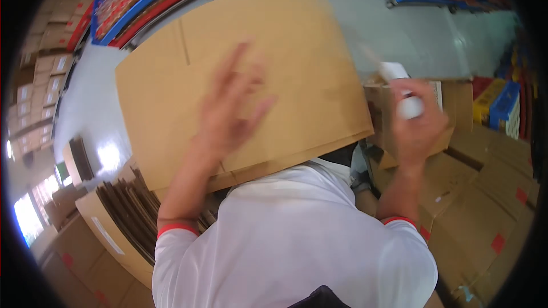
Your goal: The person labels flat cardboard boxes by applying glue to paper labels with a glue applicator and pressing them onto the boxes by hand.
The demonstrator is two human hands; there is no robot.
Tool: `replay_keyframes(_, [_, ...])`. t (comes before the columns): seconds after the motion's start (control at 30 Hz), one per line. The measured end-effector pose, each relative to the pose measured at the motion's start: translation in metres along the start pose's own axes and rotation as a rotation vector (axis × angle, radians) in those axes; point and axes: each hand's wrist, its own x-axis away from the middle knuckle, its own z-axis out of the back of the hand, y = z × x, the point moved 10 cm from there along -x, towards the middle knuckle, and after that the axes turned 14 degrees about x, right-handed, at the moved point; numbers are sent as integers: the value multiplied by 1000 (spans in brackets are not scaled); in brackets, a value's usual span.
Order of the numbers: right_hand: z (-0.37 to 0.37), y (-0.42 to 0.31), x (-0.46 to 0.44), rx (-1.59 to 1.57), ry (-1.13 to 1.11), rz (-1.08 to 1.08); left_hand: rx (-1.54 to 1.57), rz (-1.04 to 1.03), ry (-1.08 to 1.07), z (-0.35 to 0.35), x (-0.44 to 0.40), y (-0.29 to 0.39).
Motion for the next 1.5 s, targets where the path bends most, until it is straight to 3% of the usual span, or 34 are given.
replay_keyframes(0.1, [-56, -65, 17, -123, -76, 313, 19, 23, -108, -28, -1, 8])
replay_keyframes(0.23, [-94, -94, 28, -338, -221, 376, 130, 143, -170, -22, 17, -34])
replay_keyframes(0.3, [-83, -92, 9, -333, -165, 397, 124, 166, -170, 1, 25, -54])
replay_keyframes(0.37, [-82, -58, -8, -452, -97, 294, 53, 181, -174, 21, 26, -72])
replay_keyframes(0.43, [-97, 8, -22, -622, -185, -40, 45, 221, -180, 33, 28, -87])
replay_keyframes(0.5, [-117, 33, -32, -658, -282, -239, 34, 249, -185, 37, 28, -98])
replay_keyframes(0.6, [-160, 40, -43, -972, -220, -569, 94, 186, -187, 32, 25, -95])
replay_keyframes(0.67, [-179, -15, -54, -1096, -252, -413, 102, 212, -179, 31, 25, -98])
replay_keyframes(0.77, [-224, -38, -46, -1198, -393, -371, 67, 209, -214, 30, 25, -99])
replay_keyframes(0.9, [-249, -33, -32, -1085, -423, -364, 37, 220, -258, 28, 32, -105])
replay_keyframes(0.97, [-246, -25, -32, -1125, -373, -402, -296, 94, -209, 31, 31, -94])
replay_keyframes(1.1, [-246, -23, -26, -1190, -355, -433, -447, 69, -152, 15, 30, -62])
replay_keyframes(1.17, [-245, -21, -28, -1147, -315, -482, -387, 32, -379, -36, 37, -52])
replay_keyframes(1.3, [-230, -26, -35, -1136, -346, -469, -513, 71, -488, -77, 42, -50])
replay_keyframes(1.37, [-205, -47, -44, -901, -412, -261, -542, 66, -525, -86, 44, -49])
replay_keyframes(1.5, [-195, -83, -39, -763, -583, -113, -506, 38, -464, -85, 46, -48])
